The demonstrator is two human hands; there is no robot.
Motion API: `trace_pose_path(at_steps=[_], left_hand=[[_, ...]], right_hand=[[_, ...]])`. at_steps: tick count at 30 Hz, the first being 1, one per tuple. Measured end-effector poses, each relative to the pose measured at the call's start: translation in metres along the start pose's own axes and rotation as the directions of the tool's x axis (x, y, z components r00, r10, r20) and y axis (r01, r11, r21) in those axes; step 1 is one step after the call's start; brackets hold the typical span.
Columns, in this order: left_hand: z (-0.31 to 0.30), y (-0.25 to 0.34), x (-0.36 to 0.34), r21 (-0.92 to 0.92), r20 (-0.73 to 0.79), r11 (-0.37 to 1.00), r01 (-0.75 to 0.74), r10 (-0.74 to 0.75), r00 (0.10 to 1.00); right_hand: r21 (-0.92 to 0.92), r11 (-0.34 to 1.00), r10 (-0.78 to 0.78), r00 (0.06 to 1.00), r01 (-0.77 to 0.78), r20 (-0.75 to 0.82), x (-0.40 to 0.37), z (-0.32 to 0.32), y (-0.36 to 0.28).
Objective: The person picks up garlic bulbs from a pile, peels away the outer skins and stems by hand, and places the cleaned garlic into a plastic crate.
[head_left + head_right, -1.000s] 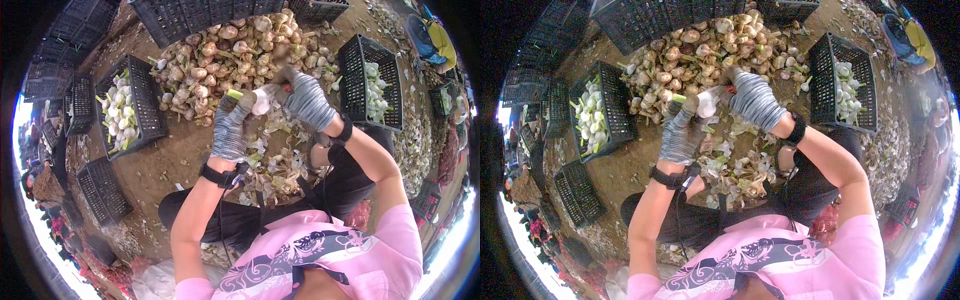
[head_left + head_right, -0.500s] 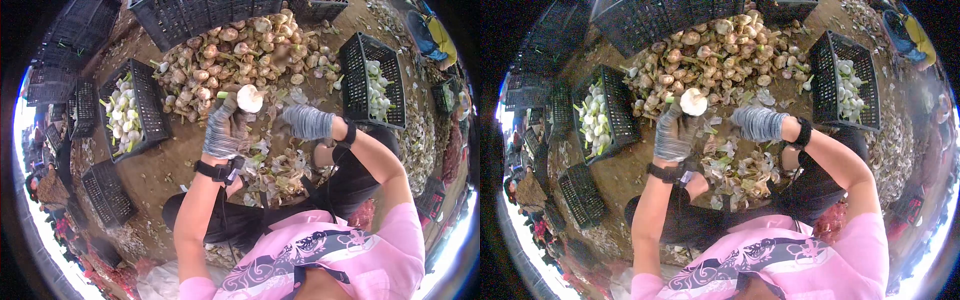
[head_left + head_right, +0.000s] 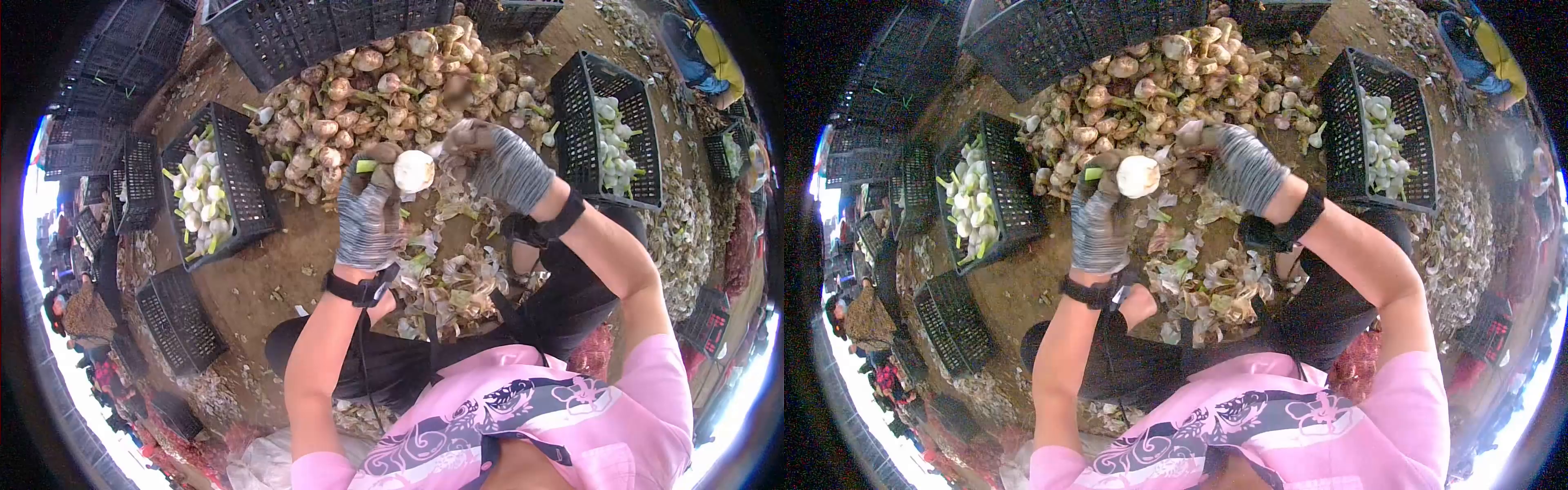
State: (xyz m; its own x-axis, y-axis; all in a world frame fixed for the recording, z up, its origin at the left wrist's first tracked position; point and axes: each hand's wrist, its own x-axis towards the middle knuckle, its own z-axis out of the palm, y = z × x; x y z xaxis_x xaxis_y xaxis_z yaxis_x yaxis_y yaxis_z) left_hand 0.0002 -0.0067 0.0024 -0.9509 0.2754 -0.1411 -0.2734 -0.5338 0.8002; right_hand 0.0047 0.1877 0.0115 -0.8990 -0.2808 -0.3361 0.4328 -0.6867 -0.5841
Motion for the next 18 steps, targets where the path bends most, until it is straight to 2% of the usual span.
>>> trace_pose_path(at_steps=[1,2,3,4,5,6,7,8,9,10,11,12,13,14,15,16,17,18], left_hand=[[0.0,0.003,-0.001,-0.168,-0.019,0.982,0.082,-0.087,0.996],[-0.003,0.008,-0.001,-0.225,0.006,0.959,0.172,-0.175,0.985],[-0.006,0.009,0.0,-0.224,0.005,0.96,0.17,-0.173,0.985],[-0.008,0.008,0.003,-0.245,0.026,0.952,0.182,-0.182,0.983],[-0.012,0.006,0.004,-0.267,0.046,0.944,0.195,-0.19,0.981],[-0.014,0.005,0.005,-0.304,0.009,0.921,0.243,-0.252,0.968],[-0.015,0.003,0.004,-0.302,0.01,0.921,0.246,-0.255,0.967],[-0.014,0.002,0.004,-0.283,-0.014,0.93,0.236,-0.251,0.968],[-0.011,0.001,0.005,-0.264,-0.034,0.937,0.228,-0.245,0.969],[-0.011,-0.002,0.006,-0.267,-0.021,0.935,0.235,-0.249,0.968],[-0.013,-0.007,0.007,-0.116,-0.019,0.966,0.231,-0.235,0.972],[-0.012,-0.013,0.006,0.034,-0.016,0.975,0.219,-0.219,0.976],[0.002,-0.008,0.003,0.258,-0.129,0.897,0.359,-0.336,0.933],[0.002,-0.019,0.002,0.409,-0.056,0.882,0.234,-0.232,0.971],[-0.005,-0.034,0.0,0.542,0.033,0.835,0.095,-0.134,0.99],[-0.009,-0.043,-0.003,0.628,0.025,0.778,0.024,-0.05,0.998],[-0.015,-0.048,-0.005,0.625,0.026,0.78,0.024,-0.052,0.998],[-0.015,-0.045,-0.007,0.489,-0.05,0.858,0.159,-0.155,0.987]], right_hand=[[0.002,1.0,-0.003,1.0,0.003,0.0,-0.002,0.001,-0.001],[-0.252,0.967,0.04,0.999,-0.036,0.014,-0.007,0.003,-0.002],[-0.49,0.869,0.088,0.996,-0.069,0.017,-0.01,0.008,-0.004],[-0.712,0.702,0.084,0.995,-0.016,0.061,-0.007,0.002,-0.003],[-0.875,0.481,0.081,0.991,0.054,0.106,-0.005,-0.003,-0.002],[-0.996,-0.019,0.051,0.995,0.091,0.09,-0.003,-0.003,-0.002],[-0.855,-0.512,0.012,0.996,0.082,0.088,-0.003,-0.002,0.0],[-0.857,-0.509,0.007,0.996,0.075,0.084,-0.002,-0.004,0.004],[-0.975,-0.186,-0.06,0.989,0.12,0.134,-0.001,-0.004,0.01],[-0.973,0.149,-0.143,0.977,0.179,0.158,0.0,-0.003,0.013],[-0.855,0.507,-0.068,0.994,0.113,0.091,-0.005,-0.002,0.015],[-0.616,0.788,0.008,1.0,0.008,0.024,-0.011,0.008,0.013],[-0.571,0.821,-0.001,0.998,0.033,0.056,-0.008,-0.012,0.027],[-0.522,0.851,-0.009,0.996,0.054,0.089,-0.004,-0.032,0.041],[-0.087,0.962,0.249,0.963,-0.257,-0.101,-0.008,-0.03,0.044],[-0.085,0.963,0.245,0.963,-0.255,-0.108,-0.008,-0.04,0.047],[0.204,0.963,0.235,0.918,-0.176,-0.319,-0.007,-0.058,0.049],[0.451,0.892,0.276,0.818,-0.023,-0.505,-0.009,-0.075,0.047]])
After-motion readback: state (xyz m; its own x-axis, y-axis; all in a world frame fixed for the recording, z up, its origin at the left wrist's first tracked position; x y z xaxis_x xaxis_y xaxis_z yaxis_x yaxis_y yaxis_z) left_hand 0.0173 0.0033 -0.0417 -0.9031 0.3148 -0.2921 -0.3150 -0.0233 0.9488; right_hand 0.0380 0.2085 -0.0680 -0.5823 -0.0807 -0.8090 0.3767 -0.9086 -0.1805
